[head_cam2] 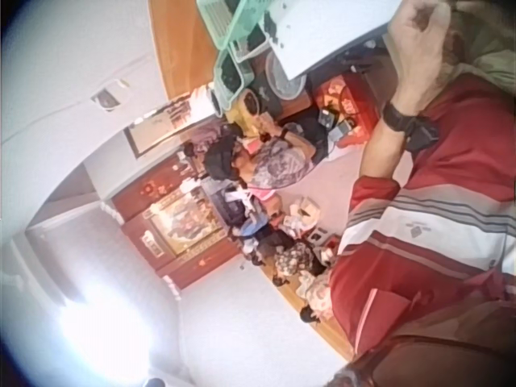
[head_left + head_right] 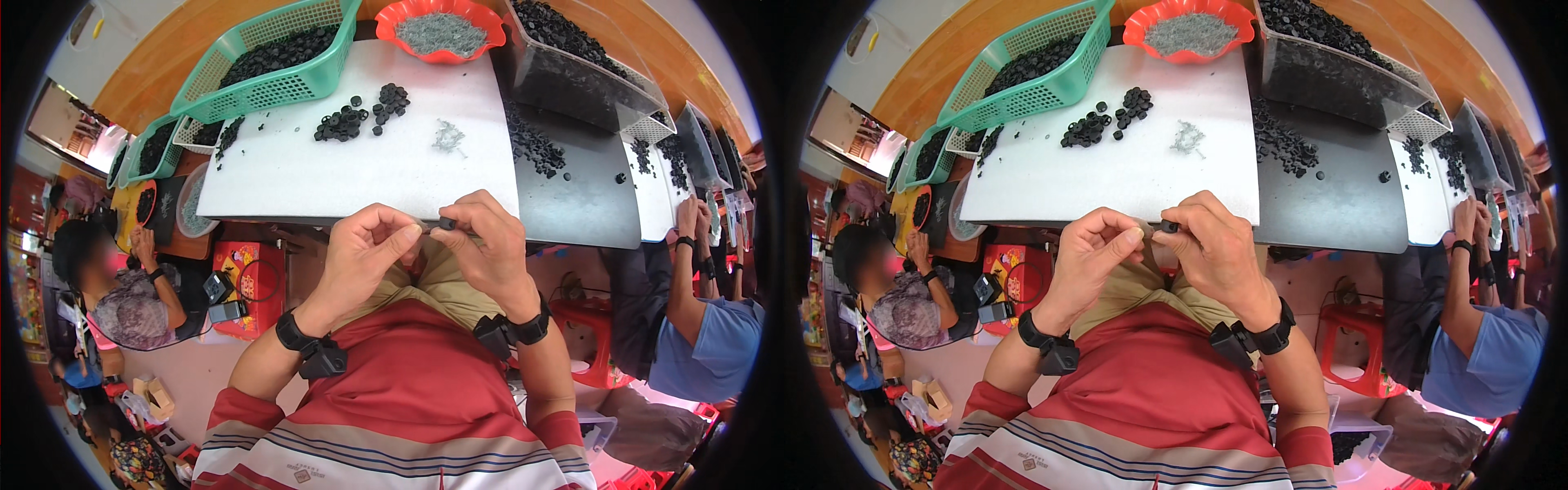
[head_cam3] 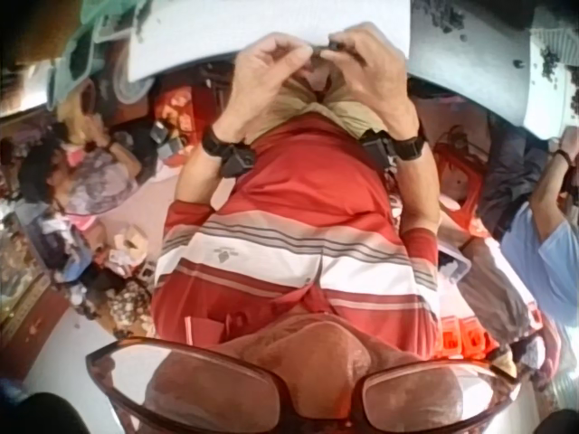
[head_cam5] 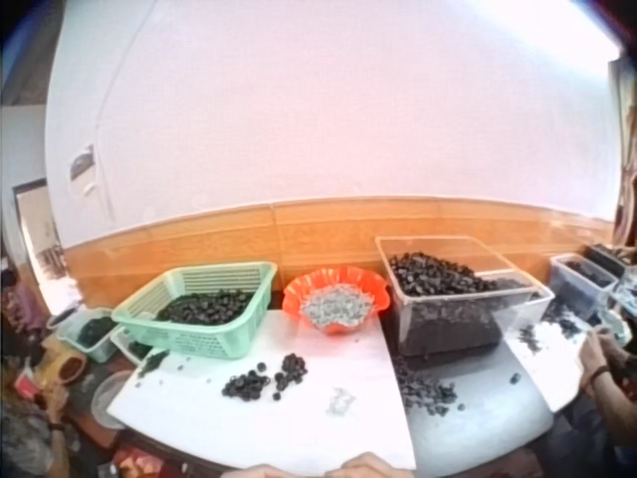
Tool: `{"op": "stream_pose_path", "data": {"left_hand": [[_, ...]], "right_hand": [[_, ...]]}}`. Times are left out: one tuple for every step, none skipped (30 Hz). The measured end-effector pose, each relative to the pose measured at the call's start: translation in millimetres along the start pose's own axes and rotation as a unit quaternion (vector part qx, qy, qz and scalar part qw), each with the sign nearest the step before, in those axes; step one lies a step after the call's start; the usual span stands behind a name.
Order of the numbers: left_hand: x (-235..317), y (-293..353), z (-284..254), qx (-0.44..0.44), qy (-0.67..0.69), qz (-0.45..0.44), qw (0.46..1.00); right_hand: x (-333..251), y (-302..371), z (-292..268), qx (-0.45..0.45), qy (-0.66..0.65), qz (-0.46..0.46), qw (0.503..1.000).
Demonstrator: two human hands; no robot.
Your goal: Assembling small black plastic components with smaller grey parts by hand.
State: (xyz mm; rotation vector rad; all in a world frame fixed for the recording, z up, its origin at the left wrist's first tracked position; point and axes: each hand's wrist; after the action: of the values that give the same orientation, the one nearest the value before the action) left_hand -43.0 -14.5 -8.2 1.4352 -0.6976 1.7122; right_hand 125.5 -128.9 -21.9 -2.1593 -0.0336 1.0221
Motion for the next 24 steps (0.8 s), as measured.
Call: {"op": "stream_pose_path", "data": {"left_hand": [[1,0,0,0.006,-0.017,0.013,1.000],[1,1,0,0.013,-0.034,0.026,0.999],[3,1,-1,0.012,-0.033,0.028,0.999],[5,2,-1,0.020,-0.057,0.031,0.998],[6,2,-1,0.027,-0.081,0.034,0.996],[6,2,-2,0.027,-0.080,0.037,0.996],[5,1,-4,0.035,-0.109,0.063,0.991],[3,0,-5,0.044,-0.138,0.090,0.985],[2,-1,-6,0.043,-0.137,0.091,0.985],[2,-3,-7,0.057,-0.155,0.110,0.980],[2,-4,-8,0.070,-0.173,0.128,0.974],[4,-6,-9,0.068,-0.171,0.130,0.974],[7,-8,-10,0.070,-0.180,0.106,0.975],[9,-10,-11,0.073,-0.189,0.082,0.976],[10,-12,-12,0.072,-0.188,0.085,0.976],[9,-15,-14,0.074,-0.203,0.091,0.972],[9,-18,-15,0.076,-0.217,0.098,0.968],[9,-20,-16,0.077,-0.217,0.103,0.968],[8,-22,-17,0.077,-0.227,0.106,0.965],[7,-25,-18,0.078,-0.238,0.109,0.962],[5,-29,-20,0.081,-0.239,0.116,0.961],[1,-32,-21,0.077,-0.268,0.139,0.950],[1,-35,-22,0.073,-0.297,0.162,0.938],[5,-37,-20,0.076,-0.298,0.169,0.936]], "right_hand": [[-1,0,0,-0.001,0.002,-0.001,1.000],[-3,-1,0,0.005,0.004,0.002,1.000],[-4,-2,1,0.012,0.006,0.005,1.000],[-5,-2,0,0.011,0.008,0.003,1.000],[-5,-3,0,0.015,0.006,0.002,1.000],[-6,-3,1,0.019,0.003,0.001,1.000],[-7,-3,1,0.018,0.005,-0.001,1.000],[-8,-3,0,0.019,0.001,0.005,1.000],[-8,-3,0,0.021,-0.004,0.011,1.000],[-9,-3,1,0.021,-0.002,0.009,1.000],[-9,-3,1,0.023,-0.005,0.014,1.000],[-8,-2,1,0.026,-0.007,0.020,0.999],[-7,-2,1,0.027,-0.004,0.019,0.999],[-7,-2,0,0.029,-0.002,0.026,0.999],[-7,-3,0,0.031,-0.002,0.032,0.999],[-7,-3,0,0.031,0.000,0.030,0.999],[-8,-4,-1,0.028,0.006,0.036,0.999],[-8,-5,-2,0.025,0.012,0.040,0.999],[-10,-5,-3,0.025,0.013,0.035,0.999],[-11,-4,-4,0.019,0.018,0.043,0.999],[-11,-4,-4,0.013,0.022,0.049,0.998],[-11,-4,-4,0.013,0.023,0.040,0.999],[-9,-3,-4,0.017,0.016,0.050,0.998],[-9,-2,-5,0.020,0.010,0.061,0.998]]}}
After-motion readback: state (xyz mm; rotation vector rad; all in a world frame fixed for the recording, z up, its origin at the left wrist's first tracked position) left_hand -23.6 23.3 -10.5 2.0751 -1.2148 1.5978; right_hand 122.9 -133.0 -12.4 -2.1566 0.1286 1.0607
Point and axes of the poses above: each hand's wrist, its own y-axis away from the middle knuckle, its own z-axis out of the palm, x = y × z, and after that the axes turned 2 degrees about -x, right-handed
